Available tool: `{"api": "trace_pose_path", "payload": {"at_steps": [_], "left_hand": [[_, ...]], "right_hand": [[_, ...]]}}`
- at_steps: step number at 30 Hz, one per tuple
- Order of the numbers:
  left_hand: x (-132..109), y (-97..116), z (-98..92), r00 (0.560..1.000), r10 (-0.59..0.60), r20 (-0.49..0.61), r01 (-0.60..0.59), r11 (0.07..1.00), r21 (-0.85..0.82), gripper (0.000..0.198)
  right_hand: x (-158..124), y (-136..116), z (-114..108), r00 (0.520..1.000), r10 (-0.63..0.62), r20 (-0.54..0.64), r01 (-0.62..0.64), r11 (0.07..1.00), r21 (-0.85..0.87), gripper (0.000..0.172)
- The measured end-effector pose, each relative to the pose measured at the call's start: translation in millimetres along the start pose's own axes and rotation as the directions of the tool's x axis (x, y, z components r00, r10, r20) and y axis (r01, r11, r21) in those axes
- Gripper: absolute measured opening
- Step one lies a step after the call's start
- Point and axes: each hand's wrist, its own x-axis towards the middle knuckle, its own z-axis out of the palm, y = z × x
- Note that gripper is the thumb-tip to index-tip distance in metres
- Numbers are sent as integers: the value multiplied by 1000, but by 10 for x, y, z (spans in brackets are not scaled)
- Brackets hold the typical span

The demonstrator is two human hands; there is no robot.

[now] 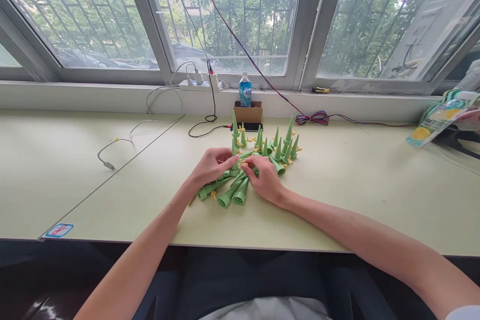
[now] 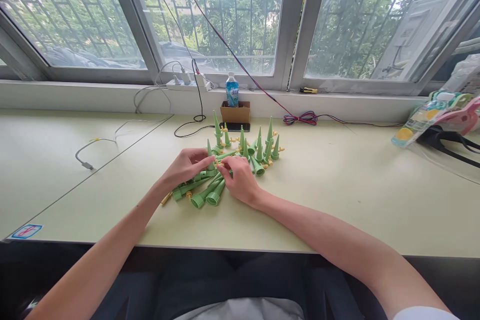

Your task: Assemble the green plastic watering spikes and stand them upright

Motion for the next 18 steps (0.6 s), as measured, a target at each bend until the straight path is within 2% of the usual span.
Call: {"api": "trace_pose_path", "payload": {"at_steps": [8,13,18], "left_hand": [[4,-16,-9,1000,16,20,-16,1000,15,38],[1,-2,-5,1000,3,7,-3,1000,10,37],[0,4,0,1000,6,-5,-6,1000,12,37]], "right_hand": [[4,0,0,1000,24,14,-23,999,-39,35],[-7,-1,-5,999,23,-26,-24,1000,-14,20],[-5,9,8,1000,-9,-24,9,1000,-3,14]]}}
